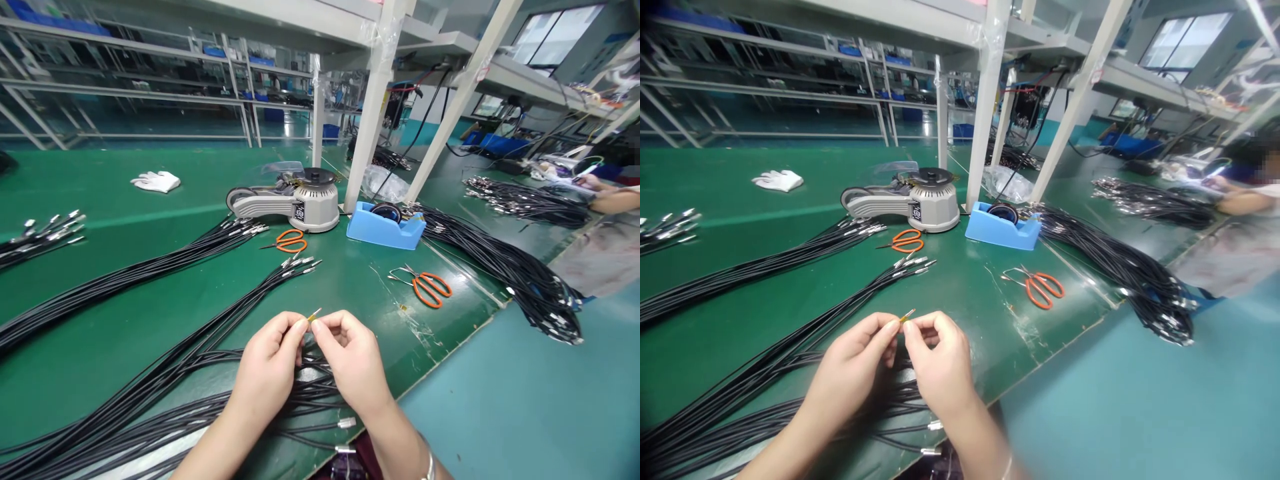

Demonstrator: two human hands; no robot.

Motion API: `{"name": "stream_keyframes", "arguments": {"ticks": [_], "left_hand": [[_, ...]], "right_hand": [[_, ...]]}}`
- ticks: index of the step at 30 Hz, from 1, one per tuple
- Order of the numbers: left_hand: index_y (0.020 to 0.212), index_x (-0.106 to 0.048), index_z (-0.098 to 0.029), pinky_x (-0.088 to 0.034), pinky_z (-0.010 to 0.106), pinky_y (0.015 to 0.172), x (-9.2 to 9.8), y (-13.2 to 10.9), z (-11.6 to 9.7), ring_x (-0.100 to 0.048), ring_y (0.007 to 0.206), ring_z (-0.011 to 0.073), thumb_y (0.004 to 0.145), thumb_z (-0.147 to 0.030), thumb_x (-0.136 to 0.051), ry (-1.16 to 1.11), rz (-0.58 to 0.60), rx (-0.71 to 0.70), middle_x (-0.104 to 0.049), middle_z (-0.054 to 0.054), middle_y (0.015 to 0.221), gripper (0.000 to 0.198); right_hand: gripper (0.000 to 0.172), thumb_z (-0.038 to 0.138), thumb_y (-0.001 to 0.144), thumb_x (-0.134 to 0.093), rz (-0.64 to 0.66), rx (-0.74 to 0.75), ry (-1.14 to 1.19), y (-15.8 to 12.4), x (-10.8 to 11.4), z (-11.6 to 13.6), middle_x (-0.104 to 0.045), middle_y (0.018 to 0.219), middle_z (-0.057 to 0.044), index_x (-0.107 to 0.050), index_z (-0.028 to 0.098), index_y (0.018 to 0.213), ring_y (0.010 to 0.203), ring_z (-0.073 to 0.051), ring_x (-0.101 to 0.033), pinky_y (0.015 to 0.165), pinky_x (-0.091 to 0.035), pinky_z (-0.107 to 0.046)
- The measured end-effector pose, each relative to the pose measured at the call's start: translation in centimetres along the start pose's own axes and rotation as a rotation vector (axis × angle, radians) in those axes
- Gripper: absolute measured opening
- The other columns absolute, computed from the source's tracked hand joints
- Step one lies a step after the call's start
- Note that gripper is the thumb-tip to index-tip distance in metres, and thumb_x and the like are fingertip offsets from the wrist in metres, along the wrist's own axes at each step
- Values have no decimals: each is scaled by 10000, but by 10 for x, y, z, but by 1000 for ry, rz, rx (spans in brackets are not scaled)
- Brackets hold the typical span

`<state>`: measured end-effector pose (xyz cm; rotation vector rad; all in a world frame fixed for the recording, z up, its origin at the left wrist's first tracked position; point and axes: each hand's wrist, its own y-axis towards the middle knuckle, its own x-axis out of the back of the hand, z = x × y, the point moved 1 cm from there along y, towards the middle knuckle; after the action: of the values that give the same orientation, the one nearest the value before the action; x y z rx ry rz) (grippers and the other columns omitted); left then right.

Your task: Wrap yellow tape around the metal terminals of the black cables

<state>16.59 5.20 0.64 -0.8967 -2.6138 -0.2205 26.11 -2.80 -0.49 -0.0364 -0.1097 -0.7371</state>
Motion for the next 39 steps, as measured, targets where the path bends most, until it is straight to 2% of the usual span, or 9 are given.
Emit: {"name": "stream_keyframes", "arguments": {"ticks": [7, 19, 24, 30, 32, 36, 39], "left_hand": [[645, -508, -179, -395, 223, 492, -2, 3, 3, -459, 474, 96, 788, -407, -545, -346, 102, 142, -466, -55, 522, 272], [655, -539, -153, -386, 215, 526, 0, 2, 4, -495, 466, 88, 824, -357, -555, -548, 203, 209, -450, -62, 491, 265], [629, -548, -140, -407, 210, 465, 6, 6, 5, -410, 434, 76, 802, -331, -593, -718, 352, 274, -403, -60, 481, 261], [581, -527, -127, -429, 191, 405, 13, 12, 10, -249, 400, 41, 797, -265, -594, -868, 614, 331, -347, -67, 465, 265], [574, -526, -122, -428, 182, 382, 16, 12, 12, -236, 386, 32, 778, -254, -609, -910, 696, 350, -357, -66, 466, 257], [592, -565, -108, -394, 158, 321, 21, 9, 14, -197, 336, 18, 764, -266, -617, -951, 872, 403, -306, -86, 424, 240], [632, -596, -98, -358, 159, 288, 25, 8, 15, -167, 310, 19, 732, -282, -634, -955, 958, 417, -283, -99, 390, 213]], "right_hand": [[151, 281, 813, -588, -2, 22, 0, 0, 1, 4, -688, 754, -57, -637, 145, 770, 665, -159, -628, 631, -504, -270], [138, 261, 818, -586, 12, 67, -1, 0, 2, 4, -685, 754, -51, -635, 147, 757, 651, -153, -629, 630, -506, -267], [132, 261, 826, -586, 40, 130, -40, 1, 4, 0, -672, 743, -37, -627, 156, 758, 663, -144, -613, 642, -496, -257], [134, 232, 817, -625, 94, 401, -133, 9, 14, -5, -631, 723, -13, -608, 176, 697, 675, -131, -589, 653, -480, -242], [72, 237, 793, -666, 128, 508, -166, 13, 20, -4, -625, 736, -13, -627, 183, 766, 675, -133, -588, 654, -487, -249], [201, 200, 801, -666, 317, 816, -252, 20, 30, 7, -657, 853, -44, -641, 213, 1000, 755, -153, -602, 699, -506, -285], [165, 137, 830, -616, 440, 998, -320, 22, 32, 17, -693, 833, -45, -662, 218, 966, 764, -160, -608, 701, -505, -302]]}}
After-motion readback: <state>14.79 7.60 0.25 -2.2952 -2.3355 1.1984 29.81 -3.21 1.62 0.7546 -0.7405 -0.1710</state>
